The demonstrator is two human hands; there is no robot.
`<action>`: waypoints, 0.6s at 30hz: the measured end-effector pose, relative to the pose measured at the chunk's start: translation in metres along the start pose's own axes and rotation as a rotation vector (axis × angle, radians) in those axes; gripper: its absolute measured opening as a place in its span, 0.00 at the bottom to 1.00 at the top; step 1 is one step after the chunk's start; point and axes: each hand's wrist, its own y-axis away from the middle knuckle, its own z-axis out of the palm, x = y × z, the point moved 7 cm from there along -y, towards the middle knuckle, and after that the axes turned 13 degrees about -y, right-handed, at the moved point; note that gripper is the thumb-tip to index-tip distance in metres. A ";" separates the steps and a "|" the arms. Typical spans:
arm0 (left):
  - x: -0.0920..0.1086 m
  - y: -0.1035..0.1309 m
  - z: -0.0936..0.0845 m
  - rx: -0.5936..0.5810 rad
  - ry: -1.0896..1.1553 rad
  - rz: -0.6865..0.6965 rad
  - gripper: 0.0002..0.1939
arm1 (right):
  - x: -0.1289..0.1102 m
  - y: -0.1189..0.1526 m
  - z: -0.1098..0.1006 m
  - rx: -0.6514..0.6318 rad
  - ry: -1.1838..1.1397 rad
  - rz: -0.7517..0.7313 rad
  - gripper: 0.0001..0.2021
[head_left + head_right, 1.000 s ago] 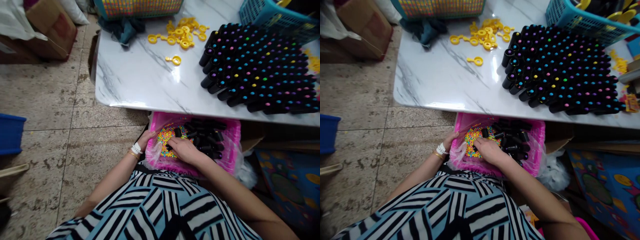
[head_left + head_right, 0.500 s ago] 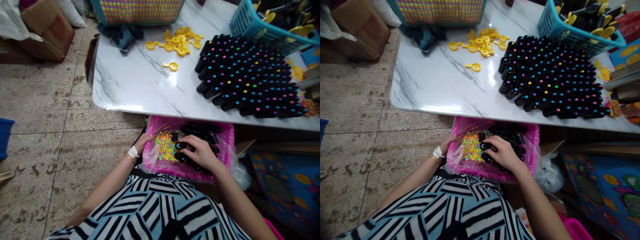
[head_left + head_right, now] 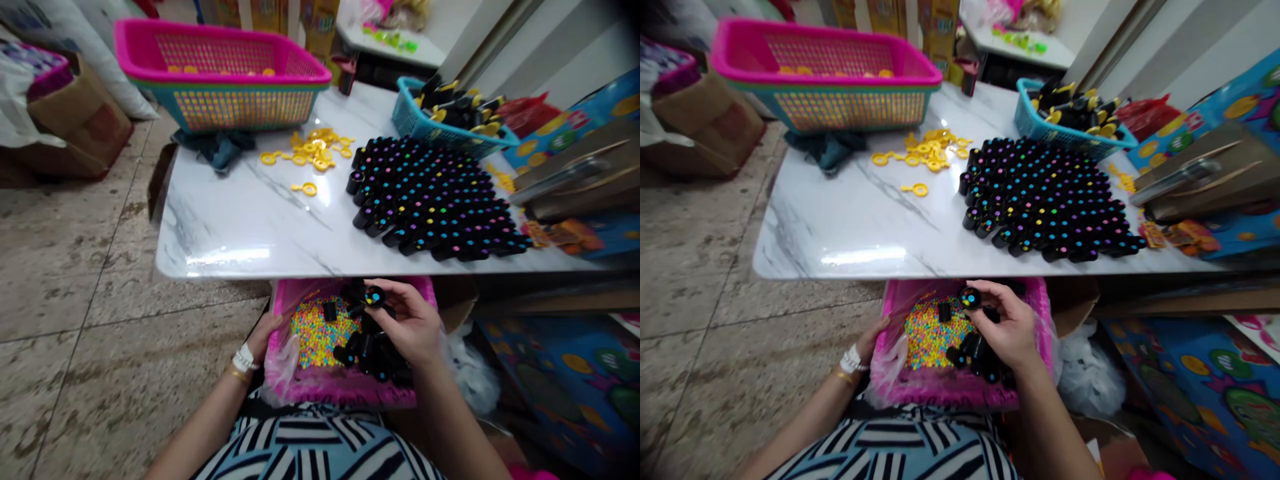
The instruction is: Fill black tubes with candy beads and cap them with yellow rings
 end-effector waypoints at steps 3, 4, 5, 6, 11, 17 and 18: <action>0.000 -0.002 -0.003 -0.012 -0.058 0.007 0.18 | -0.010 -0.012 -0.004 0.103 -0.106 -0.084 0.22; 0.000 -0.002 -0.003 -0.011 -0.066 0.014 0.18 | -0.012 -0.014 -0.004 0.116 -0.143 -0.089 0.24; 0.000 -0.003 -0.004 -0.008 -0.067 0.023 0.18 | -0.013 -0.015 -0.004 0.117 -0.160 -0.087 0.24; 0.001 -0.002 -0.003 -0.005 -0.063 0.033 0.18 | -0.013 -0.015 -0.002 0.106 -0.155 -0.081 0.23; 0.004 -0.001 0.002 0.005 -0.029 0.032 0.20 | -0.010 -0.007 0.014 -0.051 -0.042 -0.055 0.18; 0.004 -0.001 0.005 0.046 -0.024 0.017 0.27 | 0.036 0.025 0.060 -0.483 0.182 0.091 0.14; 0.005 0.001 0.007 0.043 -0.025 0.036 0.29 | 0.047 0.033 0.066 -0.543 0.245 0.114 0.14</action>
